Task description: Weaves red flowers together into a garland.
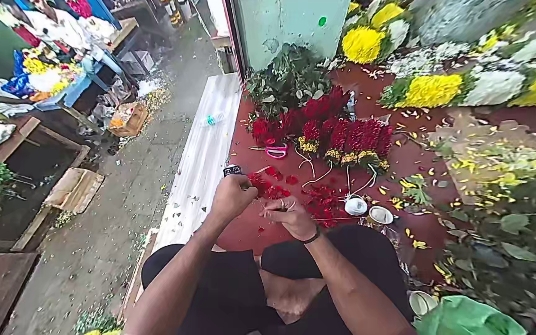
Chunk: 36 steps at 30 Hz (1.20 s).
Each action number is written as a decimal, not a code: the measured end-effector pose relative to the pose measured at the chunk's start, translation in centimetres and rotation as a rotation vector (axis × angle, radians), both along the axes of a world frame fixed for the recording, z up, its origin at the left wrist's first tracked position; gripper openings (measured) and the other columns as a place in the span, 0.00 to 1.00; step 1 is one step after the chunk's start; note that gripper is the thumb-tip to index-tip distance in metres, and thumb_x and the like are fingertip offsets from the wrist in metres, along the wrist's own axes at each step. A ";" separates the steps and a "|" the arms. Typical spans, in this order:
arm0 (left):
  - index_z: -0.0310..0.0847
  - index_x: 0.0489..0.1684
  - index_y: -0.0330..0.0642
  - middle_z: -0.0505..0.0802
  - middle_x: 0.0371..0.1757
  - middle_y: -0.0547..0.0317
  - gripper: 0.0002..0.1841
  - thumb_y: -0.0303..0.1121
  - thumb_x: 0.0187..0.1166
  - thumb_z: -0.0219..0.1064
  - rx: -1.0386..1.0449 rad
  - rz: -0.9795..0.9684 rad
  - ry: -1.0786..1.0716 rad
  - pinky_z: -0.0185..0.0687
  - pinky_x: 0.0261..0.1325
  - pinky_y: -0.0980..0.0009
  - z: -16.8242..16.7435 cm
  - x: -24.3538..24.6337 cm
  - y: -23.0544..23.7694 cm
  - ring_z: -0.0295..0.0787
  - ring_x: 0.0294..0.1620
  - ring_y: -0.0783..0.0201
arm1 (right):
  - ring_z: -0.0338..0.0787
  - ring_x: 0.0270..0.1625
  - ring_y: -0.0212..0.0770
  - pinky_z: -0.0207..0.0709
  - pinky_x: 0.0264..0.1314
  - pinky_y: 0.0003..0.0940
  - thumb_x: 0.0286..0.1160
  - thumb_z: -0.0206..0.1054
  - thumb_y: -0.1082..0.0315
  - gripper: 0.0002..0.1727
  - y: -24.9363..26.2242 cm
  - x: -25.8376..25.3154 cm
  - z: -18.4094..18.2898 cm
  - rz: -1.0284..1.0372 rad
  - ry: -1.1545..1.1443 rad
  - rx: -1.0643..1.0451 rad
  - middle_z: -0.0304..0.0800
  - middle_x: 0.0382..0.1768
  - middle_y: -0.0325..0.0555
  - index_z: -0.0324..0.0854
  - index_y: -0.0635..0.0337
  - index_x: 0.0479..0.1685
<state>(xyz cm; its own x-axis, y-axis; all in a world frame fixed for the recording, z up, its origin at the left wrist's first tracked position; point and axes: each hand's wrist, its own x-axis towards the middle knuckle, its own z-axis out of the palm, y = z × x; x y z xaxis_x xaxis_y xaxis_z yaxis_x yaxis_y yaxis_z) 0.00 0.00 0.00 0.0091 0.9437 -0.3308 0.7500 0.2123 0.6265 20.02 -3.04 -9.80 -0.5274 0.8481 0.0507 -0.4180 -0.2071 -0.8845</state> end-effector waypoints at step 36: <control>0.90 0.26 0.51 0.92 0.24 0.68 0.09 0.43 0.71 0.74 -0.356 -0.004 -0.249 0.87 0.33 0.62 -6.3 -8.3 -9.7 0.89 0.26 0.71 | 0.93 0.37 0.47 0.89 0.35 0.40 0.77 0.62 0.79 0.18 8.4 1.9 -8.5 -0.165 -0.639 -0.415 0.92 0.50 0.57 0.85 0.63 0.64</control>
